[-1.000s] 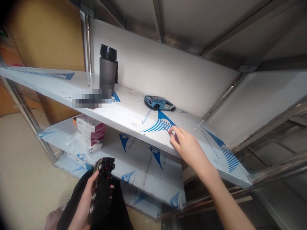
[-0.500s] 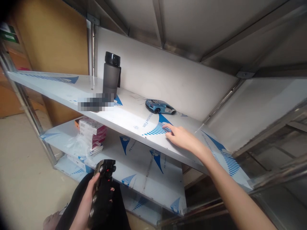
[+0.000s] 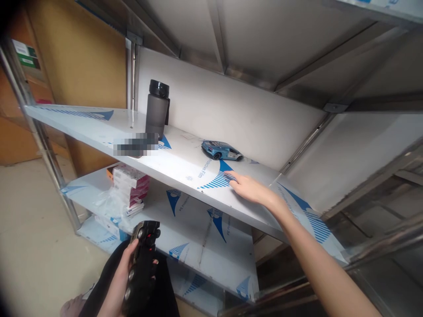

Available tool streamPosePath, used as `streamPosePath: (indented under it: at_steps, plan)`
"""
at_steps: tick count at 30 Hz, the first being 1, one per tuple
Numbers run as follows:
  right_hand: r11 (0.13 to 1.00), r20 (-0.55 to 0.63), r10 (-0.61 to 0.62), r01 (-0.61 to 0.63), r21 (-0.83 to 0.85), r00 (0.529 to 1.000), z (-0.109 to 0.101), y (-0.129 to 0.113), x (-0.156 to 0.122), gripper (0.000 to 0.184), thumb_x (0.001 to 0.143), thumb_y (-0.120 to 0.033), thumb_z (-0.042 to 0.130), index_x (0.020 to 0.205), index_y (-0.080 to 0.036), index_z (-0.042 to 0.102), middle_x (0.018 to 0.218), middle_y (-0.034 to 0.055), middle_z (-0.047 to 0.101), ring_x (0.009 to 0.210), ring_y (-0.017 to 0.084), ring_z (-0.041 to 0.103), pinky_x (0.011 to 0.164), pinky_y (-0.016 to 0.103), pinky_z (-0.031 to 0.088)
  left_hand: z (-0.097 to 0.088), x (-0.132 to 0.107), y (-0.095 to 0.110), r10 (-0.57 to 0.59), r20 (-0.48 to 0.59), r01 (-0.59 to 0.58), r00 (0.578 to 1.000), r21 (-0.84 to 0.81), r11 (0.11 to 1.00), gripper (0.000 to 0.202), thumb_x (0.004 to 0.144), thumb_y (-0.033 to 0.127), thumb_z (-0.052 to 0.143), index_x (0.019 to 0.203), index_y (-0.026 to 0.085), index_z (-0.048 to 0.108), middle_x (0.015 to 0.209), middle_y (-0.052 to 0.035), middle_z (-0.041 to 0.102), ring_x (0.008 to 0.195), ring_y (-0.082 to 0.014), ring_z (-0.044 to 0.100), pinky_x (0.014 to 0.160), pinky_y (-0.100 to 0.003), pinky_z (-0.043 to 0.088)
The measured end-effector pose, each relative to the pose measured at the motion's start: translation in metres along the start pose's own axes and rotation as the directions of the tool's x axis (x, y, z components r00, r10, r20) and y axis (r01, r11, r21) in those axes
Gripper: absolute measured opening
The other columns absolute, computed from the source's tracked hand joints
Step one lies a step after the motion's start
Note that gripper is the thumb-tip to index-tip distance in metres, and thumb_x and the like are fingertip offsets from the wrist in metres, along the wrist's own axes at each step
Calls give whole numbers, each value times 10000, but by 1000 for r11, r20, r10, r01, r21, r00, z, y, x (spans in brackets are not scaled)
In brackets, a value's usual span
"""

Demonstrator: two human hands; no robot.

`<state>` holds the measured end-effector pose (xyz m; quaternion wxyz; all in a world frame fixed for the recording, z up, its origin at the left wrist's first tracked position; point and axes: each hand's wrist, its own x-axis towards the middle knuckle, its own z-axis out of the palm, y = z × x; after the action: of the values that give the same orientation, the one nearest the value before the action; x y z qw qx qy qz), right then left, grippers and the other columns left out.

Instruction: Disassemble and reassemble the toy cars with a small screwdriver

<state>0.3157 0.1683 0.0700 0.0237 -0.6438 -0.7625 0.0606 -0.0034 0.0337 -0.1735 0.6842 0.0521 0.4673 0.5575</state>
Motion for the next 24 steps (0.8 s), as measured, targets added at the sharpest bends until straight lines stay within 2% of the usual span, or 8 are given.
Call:
streamPosePath:
  at_steps: [4,6,8,10,12,18,21,24]
  plan:
    - [998,-84,37,-32,62,996,-6,-5,-22,469,1124,-476,346,1496,-271,545,1172,128,786,940,296,755,787,429,620,2,-5,5,6,29,-7,1000,28,1000,611,839,685,804,1203,210,681,728,-50,767,581,-236,732,528,-329,626]
    - [990,-150,28,-7,138,988,-4,-12,-50,441,1129,-553,360,1403,-271,560,1072,91,776,939,266,742,802,391,612,2,-7,8,13,37,-13,999,8,1000,599,836,678,814,1200,224,670,692,-16,736,551,-212,711,496,-293,597]
    - [944,-270,-9,97,315,963,6,-23,-86,348,1075,-585,566,1262,-303,645,1176,70,770,1082,264,735,897,358,602,1,-9,11,21,34,-20,999,-10,1000,567,826,671,826,1145,231,665,660,8,706,519,-197,695,458,-266,567]
    - [909,-305,-20,144,390,952,29,-39,-123,267,1007,-552,719,1136,-319,734,1204,51,776,1098,259,742,863,304,600,1,-10,12,25,34,-24,999,-36,999,537,816,671,829,1065,229,653,655,7,702,493,-186,676,441,-263,558]
    - [877,-228,-48,150,457,972,62,-61,-154,217,982,-519,765,1075,-323,777,1059,29,785,844,204,741,680,252,569,1,-11,12,30,48,-27,998,-60,998,517,819,666,825,1014,224,641,677,-7,718,484,-173,662,449,-268,570]
    - [733,-72,16,37,679,997,168,-121,-184,380,1102,-493,542,850,-241,672,741,-12,648,632,138,611,582,212,469,7,-15,7,7,84,-2,996,-67,998,456,848,634,798,952,215,654,654,-13,698,515,-178,679,432,-238,547]
    - [698,-90,-27,84,712,996,190,-130,-183,364,1108,-445,529,834,-233,639,735,-22,633,626,121,601,591,189,461,11,-17,6,-14,100,21,995,-64,998,448,857,638,773,896,205,666,606,-6,664,516,-188,689,402,-219,514]
    - [684,-84,-46,92,723,995,194,-132,-182,332,1106,-402,530,839,-236,639,754,-24,640,652,117,609,621,173,478,12,-20,6,-41,119,48,992,-59,997,460,860,643,753,881,186,699,581,-4,652,491,-186,682,396,-225,514]
